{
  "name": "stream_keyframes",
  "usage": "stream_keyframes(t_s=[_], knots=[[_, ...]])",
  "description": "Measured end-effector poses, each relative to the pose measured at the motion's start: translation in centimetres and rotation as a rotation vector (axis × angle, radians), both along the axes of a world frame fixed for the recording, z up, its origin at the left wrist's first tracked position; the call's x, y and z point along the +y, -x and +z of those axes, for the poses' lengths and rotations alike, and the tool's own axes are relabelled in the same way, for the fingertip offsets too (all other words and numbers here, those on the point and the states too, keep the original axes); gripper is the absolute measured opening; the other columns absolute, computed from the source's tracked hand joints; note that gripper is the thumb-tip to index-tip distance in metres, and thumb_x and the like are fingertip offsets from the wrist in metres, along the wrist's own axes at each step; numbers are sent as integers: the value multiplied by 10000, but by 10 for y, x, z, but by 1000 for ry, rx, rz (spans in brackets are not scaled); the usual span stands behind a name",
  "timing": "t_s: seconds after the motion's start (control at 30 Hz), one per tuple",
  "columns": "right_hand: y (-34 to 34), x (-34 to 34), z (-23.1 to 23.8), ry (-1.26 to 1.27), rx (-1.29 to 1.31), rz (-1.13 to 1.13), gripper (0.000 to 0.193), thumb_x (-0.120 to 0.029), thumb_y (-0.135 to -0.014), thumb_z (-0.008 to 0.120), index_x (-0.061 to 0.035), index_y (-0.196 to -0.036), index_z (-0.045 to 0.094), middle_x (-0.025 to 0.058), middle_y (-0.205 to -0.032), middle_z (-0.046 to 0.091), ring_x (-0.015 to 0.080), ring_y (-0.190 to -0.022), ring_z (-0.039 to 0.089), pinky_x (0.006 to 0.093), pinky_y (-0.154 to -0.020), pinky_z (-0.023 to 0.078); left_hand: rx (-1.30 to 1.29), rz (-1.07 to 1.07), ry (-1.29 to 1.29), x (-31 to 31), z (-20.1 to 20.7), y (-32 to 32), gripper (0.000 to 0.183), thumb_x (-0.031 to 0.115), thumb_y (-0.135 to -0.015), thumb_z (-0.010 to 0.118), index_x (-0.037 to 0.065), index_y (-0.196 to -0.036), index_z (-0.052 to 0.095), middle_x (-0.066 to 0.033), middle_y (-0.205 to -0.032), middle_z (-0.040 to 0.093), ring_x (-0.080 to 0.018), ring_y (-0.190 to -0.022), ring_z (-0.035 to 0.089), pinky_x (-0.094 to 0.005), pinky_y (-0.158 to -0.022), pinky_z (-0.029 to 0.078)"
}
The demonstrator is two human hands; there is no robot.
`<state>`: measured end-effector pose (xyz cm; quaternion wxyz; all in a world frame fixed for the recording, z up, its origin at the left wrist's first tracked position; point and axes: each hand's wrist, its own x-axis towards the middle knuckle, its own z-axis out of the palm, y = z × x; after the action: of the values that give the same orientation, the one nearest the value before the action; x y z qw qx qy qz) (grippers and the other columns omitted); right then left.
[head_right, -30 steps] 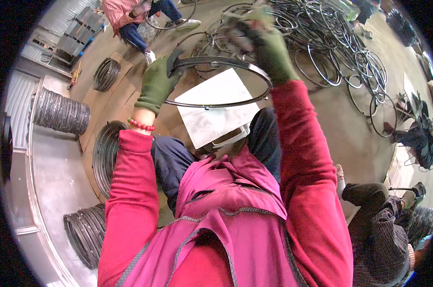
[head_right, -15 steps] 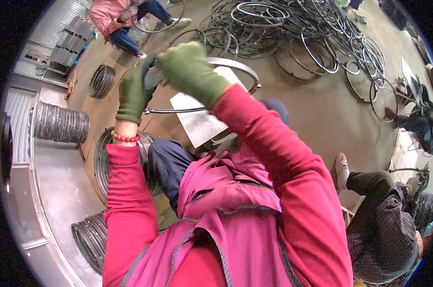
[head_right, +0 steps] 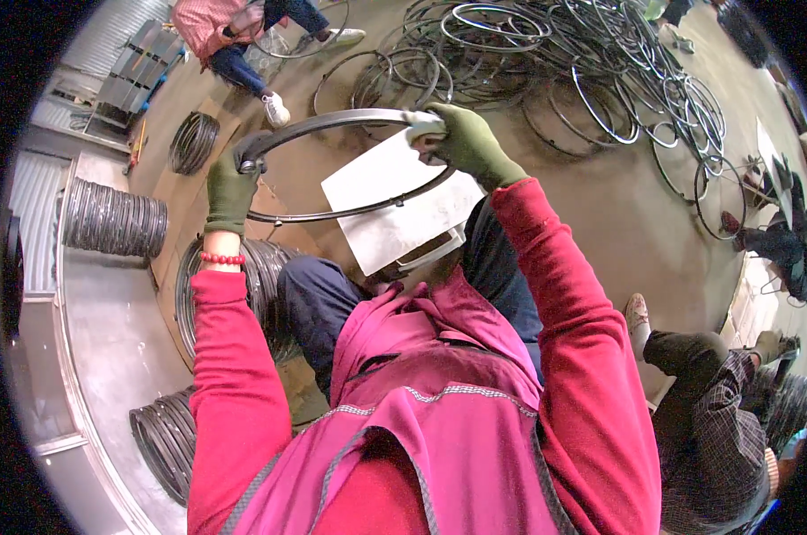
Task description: Polishing or cleaning metal rings with a cloth while sitting on the floor.
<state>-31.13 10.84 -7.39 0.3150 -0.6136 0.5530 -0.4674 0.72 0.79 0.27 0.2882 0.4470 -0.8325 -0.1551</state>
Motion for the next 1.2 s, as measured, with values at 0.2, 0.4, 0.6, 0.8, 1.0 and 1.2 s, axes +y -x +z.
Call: stream_keyframes(t_s=[0.2,0.4,0.6,0.8,1.0,1.2], knots=[[-101,-16,105,244,932,-148,315,-310,-652,707,-109,-877,617,97,-804,640,282,-769,636,398,-640,496,-167,-119,299,12,14,54,286,144,-734,614,148,-1020,628,-142,-852,626,-331,-774,603,-387,-647,483],[-55,-8,76,169,508,-63,536,-274,-587,774,-53,-1033,576,142,-897,635,278,-800,634,354,-671,504,-211,-34,218,1,6,10,266,135,-750,610,120,-1014,639,-133,-837,637,-300,-751,625,-367,-640,492],[-11,-1,8,-48,92,-28,367,-126,-679,722,-43,-1005,574,70,-866,644,138,-759,629,276,-643,502,-36,-6,35,0,1,-8,309,75,-770,538,151,-1052,638,-55,-672,617,-139,-572,585,-322,-574,470],[-108,-18,112,304,855,-80,257,-342,-667,684,-124,-801,653,116,-722,644,284,-689,650,402,-590,510,-73,-137,321,21,14,50,252,191,-752,581,124,-986,646,-135,-826,634,-311,-762,617,-383,-635,484],[-86,-30,99,229,677,20,441,-414,-651,708,-92,-938,616,121,-792,643,319,-758,631,401,-626,504,-256,30,138,2,9,20,293,160,-756,569,112,-1037,633,-150,-864,637,-286,-780,629,-348,-663,487],[-20,-2,-20,-61,-355,192,399,-74,-665,742,-38,-1027,577,23,-867,644,74,-790,576,262,-723,497,210,-103,-5,-17,-26,-51,402,-36,-707,541,107,-1071,634,-59,-866,673,-111,-713,612,-255,-639,477]])
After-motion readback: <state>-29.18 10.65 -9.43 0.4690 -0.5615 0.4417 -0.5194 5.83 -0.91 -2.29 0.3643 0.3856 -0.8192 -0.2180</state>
